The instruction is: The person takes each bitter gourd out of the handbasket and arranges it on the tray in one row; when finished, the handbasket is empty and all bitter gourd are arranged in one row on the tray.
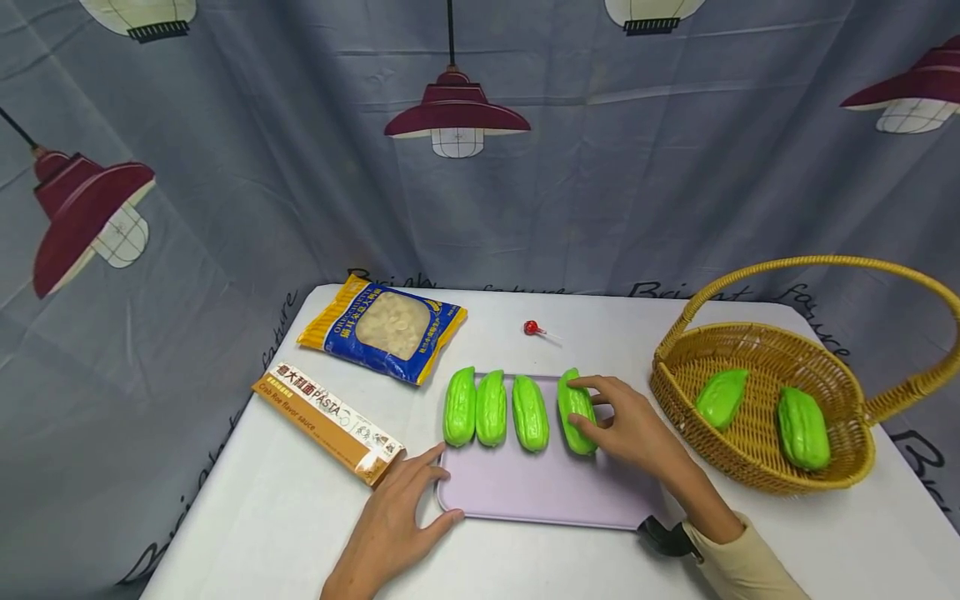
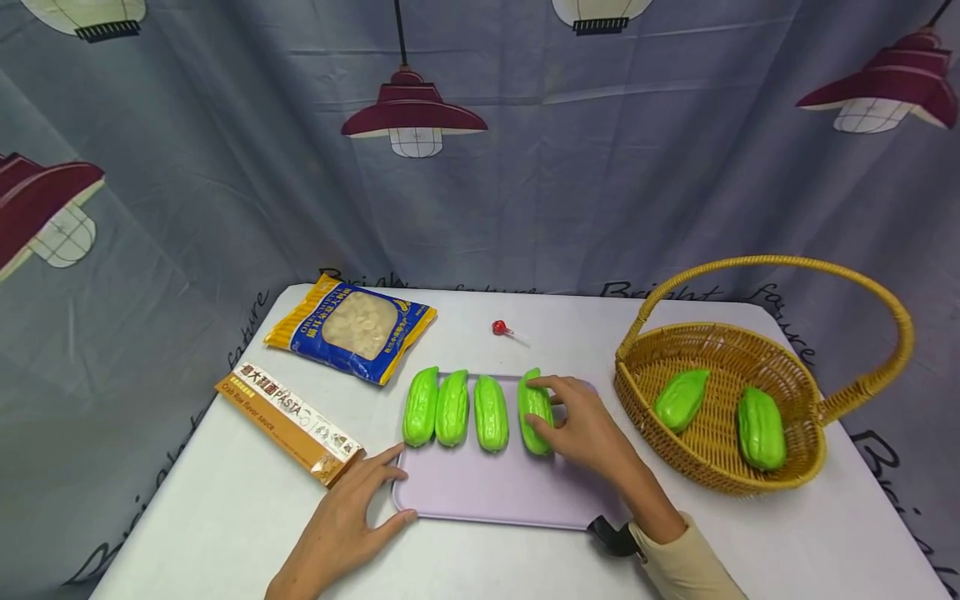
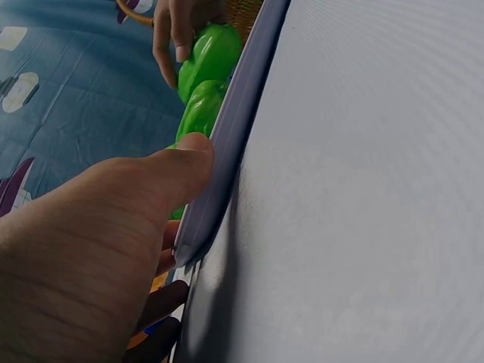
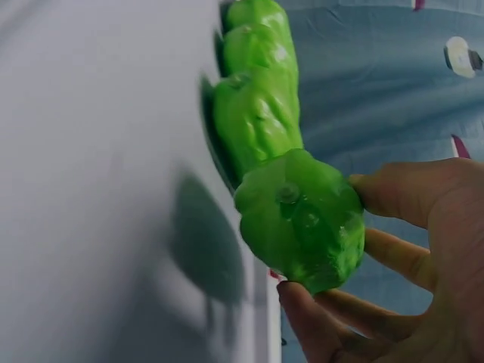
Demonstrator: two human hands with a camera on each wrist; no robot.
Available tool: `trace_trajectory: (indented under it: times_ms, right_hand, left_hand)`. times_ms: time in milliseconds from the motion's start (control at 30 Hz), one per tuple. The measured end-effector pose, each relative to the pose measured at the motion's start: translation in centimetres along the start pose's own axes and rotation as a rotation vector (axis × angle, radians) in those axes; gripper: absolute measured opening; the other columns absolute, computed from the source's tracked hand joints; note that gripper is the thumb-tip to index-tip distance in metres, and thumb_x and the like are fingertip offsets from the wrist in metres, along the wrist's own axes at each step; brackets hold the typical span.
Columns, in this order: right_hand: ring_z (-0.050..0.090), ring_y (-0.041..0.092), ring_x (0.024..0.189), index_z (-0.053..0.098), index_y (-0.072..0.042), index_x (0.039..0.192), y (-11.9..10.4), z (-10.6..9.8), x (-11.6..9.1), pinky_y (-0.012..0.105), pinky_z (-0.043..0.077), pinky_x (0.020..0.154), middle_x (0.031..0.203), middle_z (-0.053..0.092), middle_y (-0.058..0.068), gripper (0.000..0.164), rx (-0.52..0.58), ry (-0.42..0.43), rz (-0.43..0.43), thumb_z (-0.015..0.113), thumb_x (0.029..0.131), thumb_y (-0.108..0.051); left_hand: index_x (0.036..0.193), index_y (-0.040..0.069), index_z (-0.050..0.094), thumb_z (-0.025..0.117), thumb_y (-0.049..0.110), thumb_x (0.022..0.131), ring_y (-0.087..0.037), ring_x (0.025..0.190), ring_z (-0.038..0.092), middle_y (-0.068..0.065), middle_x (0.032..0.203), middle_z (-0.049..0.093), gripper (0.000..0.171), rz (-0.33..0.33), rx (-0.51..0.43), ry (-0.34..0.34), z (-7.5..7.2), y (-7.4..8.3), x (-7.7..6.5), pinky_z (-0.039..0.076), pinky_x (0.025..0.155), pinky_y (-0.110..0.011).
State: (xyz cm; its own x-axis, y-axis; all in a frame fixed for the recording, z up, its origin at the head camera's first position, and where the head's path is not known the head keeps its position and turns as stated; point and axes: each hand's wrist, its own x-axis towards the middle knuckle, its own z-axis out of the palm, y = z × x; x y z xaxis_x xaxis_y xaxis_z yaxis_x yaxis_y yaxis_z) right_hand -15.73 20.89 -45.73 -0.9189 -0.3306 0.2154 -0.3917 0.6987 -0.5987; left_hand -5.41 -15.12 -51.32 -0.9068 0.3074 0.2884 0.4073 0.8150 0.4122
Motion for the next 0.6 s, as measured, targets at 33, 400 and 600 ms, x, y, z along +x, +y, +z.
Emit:
trace_trajectory:
  times_ms: [33,400,600]
  right_hand:
    - [0.074,0.037,0.111,0.066,-0.011,0.14,0.0,0.2,0.0,0.043,0.068,0.081,0.14,0.067,0.02,0.049,0.008,-0.003,0.003,0.084,0.095,-0.019]
    - [0.074,0.036,0.114,0.063,-0.012,0.145,0.1,1.5,-0.2,0.041,0.069,0.081,0.143,0.069,0.014,0.051,0.059,-0.017,0.019,0.082,0.098,-0.02]
    - [0.075,0.032,0.113,0.062,-0.01,0.147,0.1,2.1,-0.1,0.037,0.067,0.08,0.142,0.069,0.014,0.054,0.06,-0.01,0.02,0.082,0.098,-0.021]
  left_hand:
    - [0.121,0.022,0.071,0.089,0.05,0.086,-0.018,0.142,0.057,0.003,0.159,0.058,0.049,0.003,0.0,0.003,0.0,0.0,0.0,0.033,0.131,-0.045]
    - [0.121,0.021,0.071,0.09,0.05,0.085,-0.018,0.142,0.057,0.003,0.159,0.058,0.049,0.0,-0.002,0.008,0.2,0.1,0.0,0.034,0.131,-0.046]
    - [0.124,0.023,0.071,0.086,0.054,0.088,-0.015,0.144,0.055,0.006,0.161,0.055,0.05,-0.033,-0.004,-0.038,0.0,0.0,0.0,0.031,0.133,-0.043]
